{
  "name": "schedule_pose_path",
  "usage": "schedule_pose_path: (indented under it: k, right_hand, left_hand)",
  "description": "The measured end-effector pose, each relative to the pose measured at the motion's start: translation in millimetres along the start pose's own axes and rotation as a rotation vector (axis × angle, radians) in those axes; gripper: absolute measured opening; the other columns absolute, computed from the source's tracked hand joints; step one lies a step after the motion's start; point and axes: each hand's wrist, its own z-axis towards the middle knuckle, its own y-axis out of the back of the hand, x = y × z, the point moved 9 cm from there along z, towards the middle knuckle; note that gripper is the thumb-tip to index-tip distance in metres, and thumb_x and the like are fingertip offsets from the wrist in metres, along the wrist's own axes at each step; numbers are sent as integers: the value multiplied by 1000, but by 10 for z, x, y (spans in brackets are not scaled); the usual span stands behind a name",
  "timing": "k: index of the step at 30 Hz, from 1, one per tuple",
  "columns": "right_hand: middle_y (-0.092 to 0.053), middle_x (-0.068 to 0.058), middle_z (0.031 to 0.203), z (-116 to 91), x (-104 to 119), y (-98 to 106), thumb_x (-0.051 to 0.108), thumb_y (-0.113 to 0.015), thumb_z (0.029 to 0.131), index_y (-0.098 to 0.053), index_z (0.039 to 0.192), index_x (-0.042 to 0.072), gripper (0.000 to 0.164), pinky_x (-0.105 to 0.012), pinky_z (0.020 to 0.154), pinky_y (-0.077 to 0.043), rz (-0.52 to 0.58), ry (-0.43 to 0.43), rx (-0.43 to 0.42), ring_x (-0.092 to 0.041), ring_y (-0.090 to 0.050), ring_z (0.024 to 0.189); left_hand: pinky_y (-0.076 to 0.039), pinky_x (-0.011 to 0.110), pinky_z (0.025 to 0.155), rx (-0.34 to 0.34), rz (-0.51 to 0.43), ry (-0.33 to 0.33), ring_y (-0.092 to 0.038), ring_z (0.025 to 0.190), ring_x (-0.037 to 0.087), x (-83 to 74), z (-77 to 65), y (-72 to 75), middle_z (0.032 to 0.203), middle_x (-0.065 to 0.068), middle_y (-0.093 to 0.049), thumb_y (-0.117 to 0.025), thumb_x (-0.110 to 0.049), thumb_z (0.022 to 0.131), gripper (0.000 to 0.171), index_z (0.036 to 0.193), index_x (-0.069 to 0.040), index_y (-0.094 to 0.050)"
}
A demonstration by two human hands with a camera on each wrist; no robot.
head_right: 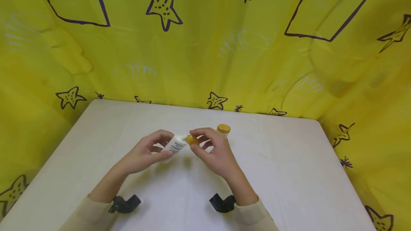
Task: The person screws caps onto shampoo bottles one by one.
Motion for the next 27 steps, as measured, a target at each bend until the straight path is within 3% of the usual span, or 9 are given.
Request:
schedule_pose_path:
  k: [14,27]
  right_hand:
    - [-70,2,113,-12,16,63,7,-75,88,-67,118,15,32,-27,75,-57,12,-7,-61,-16,-66,96]
    - [-69,0,114,5,155,-22,4,-73,89,-67,118,14,32,-28,76,-57,72,29,-6,-16,-66,96]
  left_hand:
    - [-56,39,84,49,2,5,-61,101,21,-15,-12,-8,114,-5,-66,-75,-25,90,35,123,-26,-63]
    - [-57,38,78,101,-19,-39,-60,99,28,-62,-28,-56,113,-4,-66,-73,-23,92,34,124,-28,-62]
